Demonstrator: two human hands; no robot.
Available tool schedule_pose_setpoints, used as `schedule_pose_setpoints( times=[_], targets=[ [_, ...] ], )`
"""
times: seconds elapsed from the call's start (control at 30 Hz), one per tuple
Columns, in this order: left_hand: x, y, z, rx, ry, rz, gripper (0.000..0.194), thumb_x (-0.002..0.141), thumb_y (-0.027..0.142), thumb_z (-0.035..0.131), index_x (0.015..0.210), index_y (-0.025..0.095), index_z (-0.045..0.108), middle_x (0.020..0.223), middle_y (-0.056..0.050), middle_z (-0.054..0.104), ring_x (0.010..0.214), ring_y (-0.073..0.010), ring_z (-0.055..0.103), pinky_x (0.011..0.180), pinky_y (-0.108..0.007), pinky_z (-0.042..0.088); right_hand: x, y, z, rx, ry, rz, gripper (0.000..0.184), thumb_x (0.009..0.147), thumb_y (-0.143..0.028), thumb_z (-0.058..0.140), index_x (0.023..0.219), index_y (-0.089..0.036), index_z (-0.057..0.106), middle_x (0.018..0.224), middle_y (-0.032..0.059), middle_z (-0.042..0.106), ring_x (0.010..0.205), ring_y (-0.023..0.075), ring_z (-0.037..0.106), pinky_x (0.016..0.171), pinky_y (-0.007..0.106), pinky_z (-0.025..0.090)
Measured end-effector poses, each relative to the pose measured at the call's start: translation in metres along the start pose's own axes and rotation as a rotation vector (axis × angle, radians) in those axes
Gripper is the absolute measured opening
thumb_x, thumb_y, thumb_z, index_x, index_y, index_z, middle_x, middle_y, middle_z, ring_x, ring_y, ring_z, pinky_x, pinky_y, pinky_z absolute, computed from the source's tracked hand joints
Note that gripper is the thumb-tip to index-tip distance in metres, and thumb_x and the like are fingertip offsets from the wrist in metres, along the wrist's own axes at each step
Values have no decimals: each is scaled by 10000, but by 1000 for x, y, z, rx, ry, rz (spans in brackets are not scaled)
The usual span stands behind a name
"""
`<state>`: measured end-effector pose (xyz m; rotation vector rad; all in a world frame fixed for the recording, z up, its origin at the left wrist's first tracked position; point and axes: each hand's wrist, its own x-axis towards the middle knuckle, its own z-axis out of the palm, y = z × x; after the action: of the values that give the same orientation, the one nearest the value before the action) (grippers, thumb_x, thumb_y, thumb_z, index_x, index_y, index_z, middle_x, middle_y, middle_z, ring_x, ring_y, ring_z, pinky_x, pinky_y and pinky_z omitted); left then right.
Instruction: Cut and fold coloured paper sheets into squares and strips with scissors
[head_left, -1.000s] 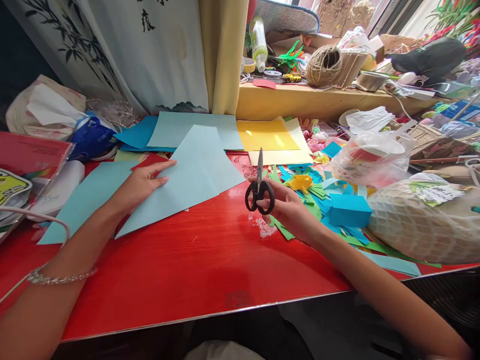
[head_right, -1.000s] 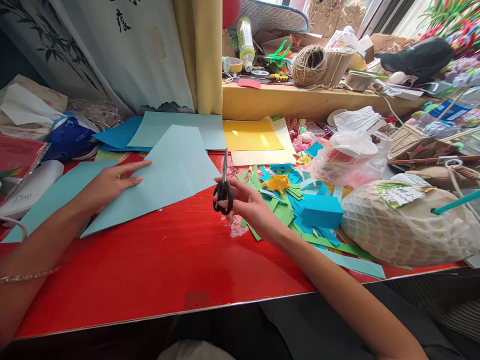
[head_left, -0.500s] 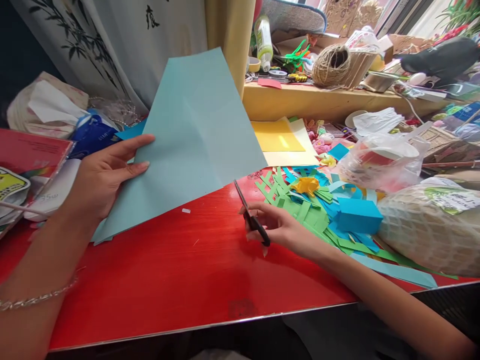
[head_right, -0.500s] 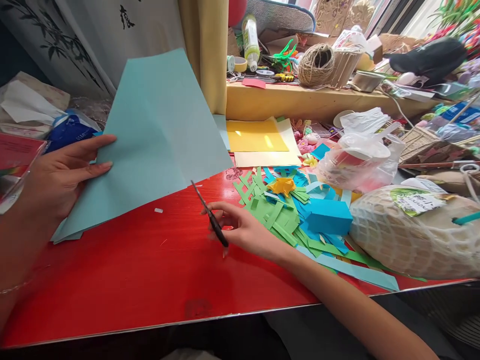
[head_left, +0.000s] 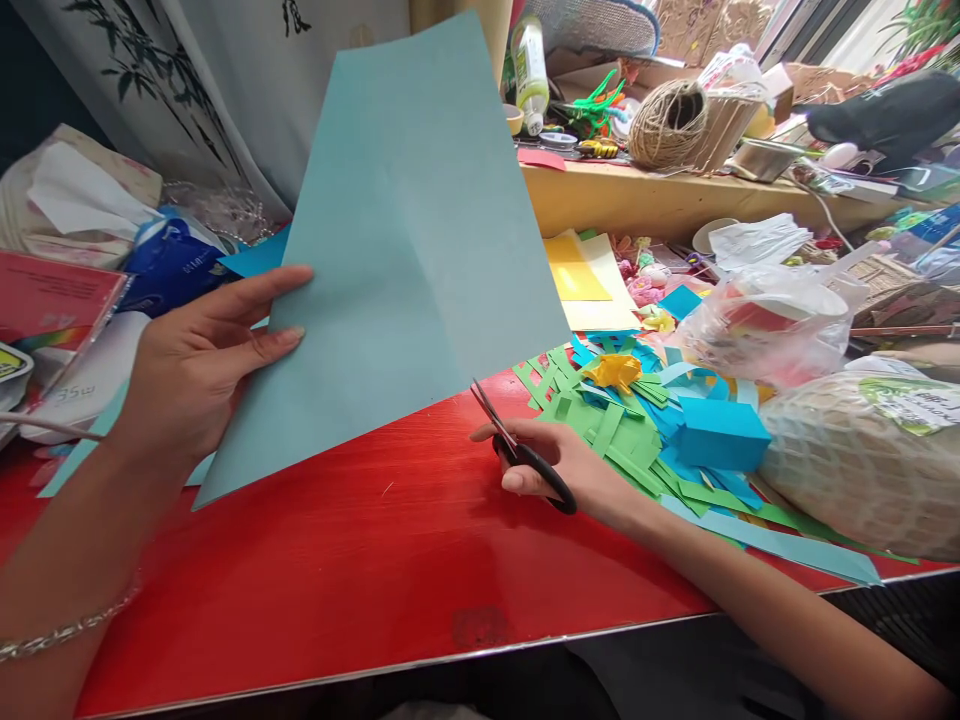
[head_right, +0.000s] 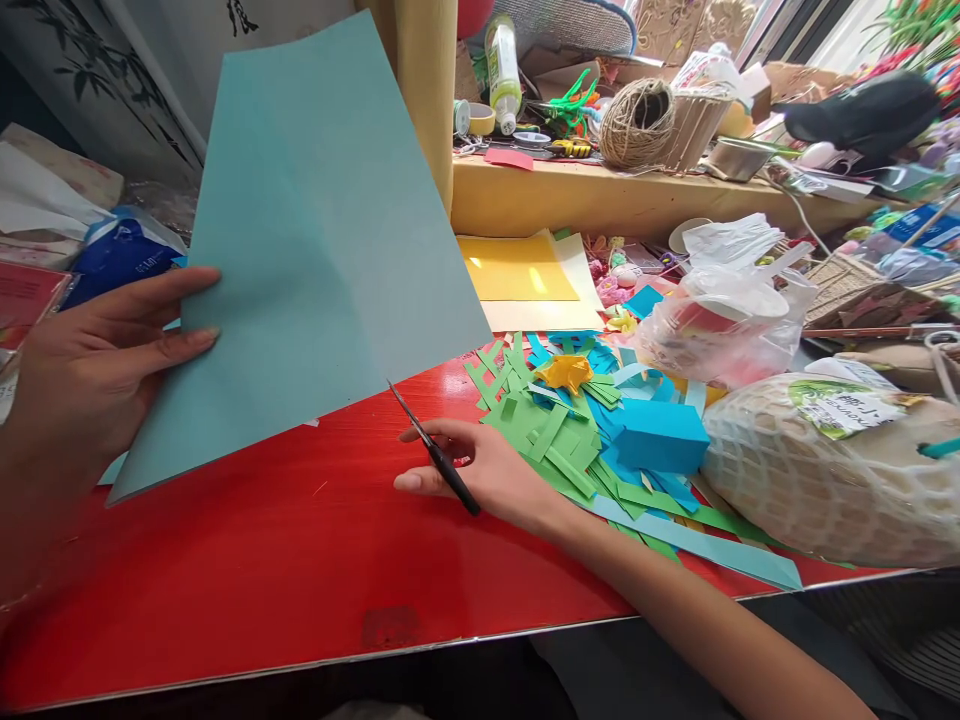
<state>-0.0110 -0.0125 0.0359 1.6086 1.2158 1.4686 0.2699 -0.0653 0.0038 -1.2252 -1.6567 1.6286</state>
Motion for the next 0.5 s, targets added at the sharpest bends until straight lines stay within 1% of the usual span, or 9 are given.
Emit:
schedule_pose_setpoints(
  times=[0.23,0.4,0.5],
  targets=[
    [-4,0,8,-28,-10,-3,424,717,150,687,1125,252,634,1152,19,637,1120,-262,548,933,-416,498,0,2,-1,52,21,-25,474,683,-509,690,1042,-208,616,699,-19,444,606,108,386,542,235,294],
    [-6,-1,9,-29,-4,21,406,726,160,685,1119,254,636,1171,29,629,1138,-256,535,940,-408,495,0,2,0,57,17,-24,490,677,-526,688,1037,-201,615,688,-24,424,593,104,377,532,233,288],
    [-6,-1,9,-26,-13,0,414,720,160,689,1118,262,636,1172,34,627,1145,-259,529,943,-412,493,0,2,1,57,18,-21,490,679,-538,679,1030,-204,612,684,-25,418,589,105,377,533,236,298]
  ],
)
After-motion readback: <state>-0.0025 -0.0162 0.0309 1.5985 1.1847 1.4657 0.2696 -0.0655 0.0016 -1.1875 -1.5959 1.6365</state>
